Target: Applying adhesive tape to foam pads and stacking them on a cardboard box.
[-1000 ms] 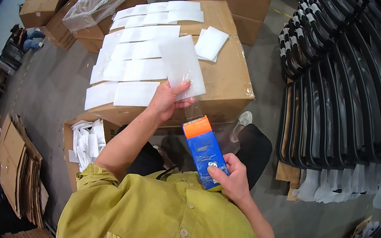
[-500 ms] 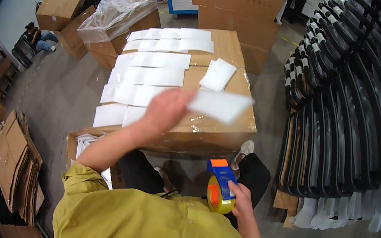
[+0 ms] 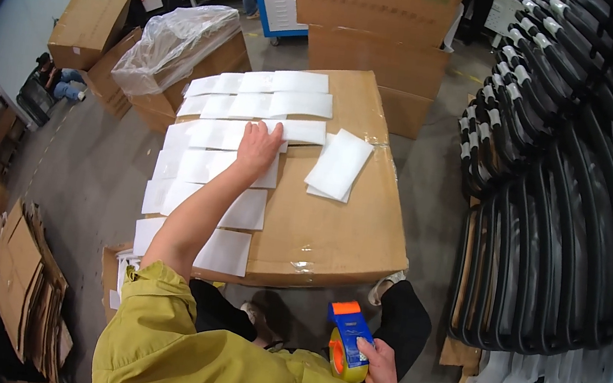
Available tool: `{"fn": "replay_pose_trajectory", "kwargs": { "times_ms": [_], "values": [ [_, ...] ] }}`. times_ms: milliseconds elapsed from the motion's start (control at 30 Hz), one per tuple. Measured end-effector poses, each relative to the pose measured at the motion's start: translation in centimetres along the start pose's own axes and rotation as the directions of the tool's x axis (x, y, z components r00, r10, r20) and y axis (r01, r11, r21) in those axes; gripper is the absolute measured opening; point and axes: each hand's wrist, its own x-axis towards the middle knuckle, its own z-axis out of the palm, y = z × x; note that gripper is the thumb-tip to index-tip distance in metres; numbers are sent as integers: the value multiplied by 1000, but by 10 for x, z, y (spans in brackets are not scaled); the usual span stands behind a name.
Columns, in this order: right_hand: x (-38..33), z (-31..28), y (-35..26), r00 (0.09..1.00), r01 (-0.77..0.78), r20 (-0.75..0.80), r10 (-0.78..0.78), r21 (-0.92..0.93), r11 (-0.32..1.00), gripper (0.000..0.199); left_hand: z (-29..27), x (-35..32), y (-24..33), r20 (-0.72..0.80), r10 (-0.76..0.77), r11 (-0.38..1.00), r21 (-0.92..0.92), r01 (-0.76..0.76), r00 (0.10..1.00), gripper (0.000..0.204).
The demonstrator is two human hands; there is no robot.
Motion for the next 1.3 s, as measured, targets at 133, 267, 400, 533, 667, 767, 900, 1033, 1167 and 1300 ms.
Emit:
{"fn": "replay_pose_trajectory", "kwargs": {
  "times_ms": [133,267,400,533,667,767,900,1033,1167,1300],
  "values": [
    [13,-14,12,999,12,-36,-14,-43,999,22,4,-2,3,45,9,1000,-29,-7,999,40],
    [14,-11,14,1000,-1,-25,1,-19,1000,22,-17,-3,7,90,-1,997,-80,8,996,50],
    [12,-7,15,1000,0,-16,-1,-20,1000,22,-12,-6,4,3,-17,993,-119,17,1000,48],
    [6,0,7,1000,12,23,-11,-51,999,23,-29,-4,16,-152,4,948,-315,-52,988,36],
    [-6,13,-1,997,12,80,-7,-56,998,27,-58,-12,77,124,23,851,-523,45,992,47],
    [-12,10,7,996,17,94,-10,-69,997,28,-63,-10,97,222,33,843,-530,92,975,48],
    [-18,2,17,995,35,97,-28,-71,997,28,-68,-18,99,100,42,839,-544,19,994,36],
    [-27,7,11,993,41,118,-33,-66,997,27,-69,-26,99,-58,3,594,-803,-48,998,25],
    [-34,3,1,973,176,159,-166,-48,983,33,-123,-82,83,-8,-56,290,-957,9,998,27],
    [-45,-7,-2,935,328,177,-308,-102,939,31,-137,-159,68,304,21,255,-923,289,952,31]
  ]
}}
